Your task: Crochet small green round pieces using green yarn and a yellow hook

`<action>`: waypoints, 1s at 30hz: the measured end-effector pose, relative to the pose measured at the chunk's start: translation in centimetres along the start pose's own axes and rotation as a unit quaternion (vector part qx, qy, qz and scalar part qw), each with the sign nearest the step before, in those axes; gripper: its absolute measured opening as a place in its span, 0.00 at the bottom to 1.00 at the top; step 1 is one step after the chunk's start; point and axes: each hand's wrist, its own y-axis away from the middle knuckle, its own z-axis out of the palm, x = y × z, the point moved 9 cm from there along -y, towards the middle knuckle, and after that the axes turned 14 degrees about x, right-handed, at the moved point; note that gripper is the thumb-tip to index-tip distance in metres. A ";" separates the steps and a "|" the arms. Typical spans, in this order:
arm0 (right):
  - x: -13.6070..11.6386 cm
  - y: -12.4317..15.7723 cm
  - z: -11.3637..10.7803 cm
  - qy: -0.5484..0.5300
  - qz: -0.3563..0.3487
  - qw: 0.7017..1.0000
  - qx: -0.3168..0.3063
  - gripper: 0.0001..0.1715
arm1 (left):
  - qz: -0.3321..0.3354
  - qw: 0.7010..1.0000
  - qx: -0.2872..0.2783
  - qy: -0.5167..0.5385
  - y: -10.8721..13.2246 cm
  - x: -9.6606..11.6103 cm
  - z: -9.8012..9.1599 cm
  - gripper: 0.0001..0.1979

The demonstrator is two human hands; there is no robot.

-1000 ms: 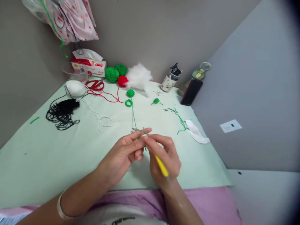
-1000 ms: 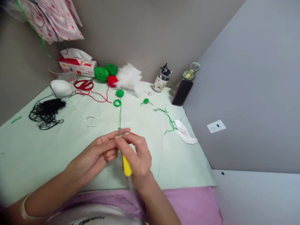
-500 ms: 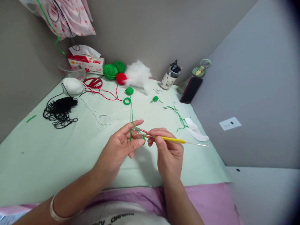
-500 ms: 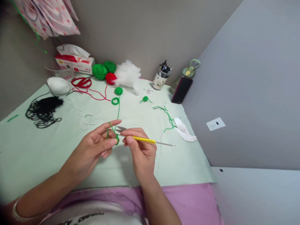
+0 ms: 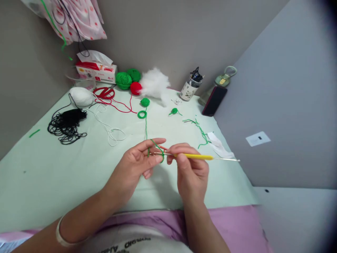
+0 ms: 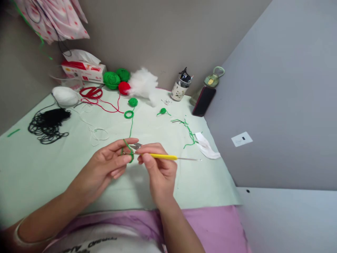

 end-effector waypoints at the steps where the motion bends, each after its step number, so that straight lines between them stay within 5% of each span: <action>1: 0.1 0.1 0.3 0.005 -0.001 1.000 -0.009 0.09 | 0.016 1.000 0.004 -0.017 0.1 0.0 0.0 0.18; 9: 2.1 0.3 -0.5 -0.044 0.092 0.995 0.011 0.09 | 0.065 0.994 0.028 -0.088 0.3 0.4 -0.8 0.15; 15: 1.1 0.1 -0.5 -0.044 0.073 0.996 0.004 0.11 | 0.071 0.990 0.033 -0.119 0.4 0.8 -0.9 0.14; 23: -2.3 1.1 0.0 0.103 -0.122 0.987 -0.030 0.14 | 0.120 0.978 0.038 -0.167 0.7 1.6 -1.0 0.12; 30: -4.4 3.2 2.1 0.264 -0.351 0.895 -0.074 0.12 | 0.194 0.964 0.077 -0.167 1.2 2.6 -0.9 0.13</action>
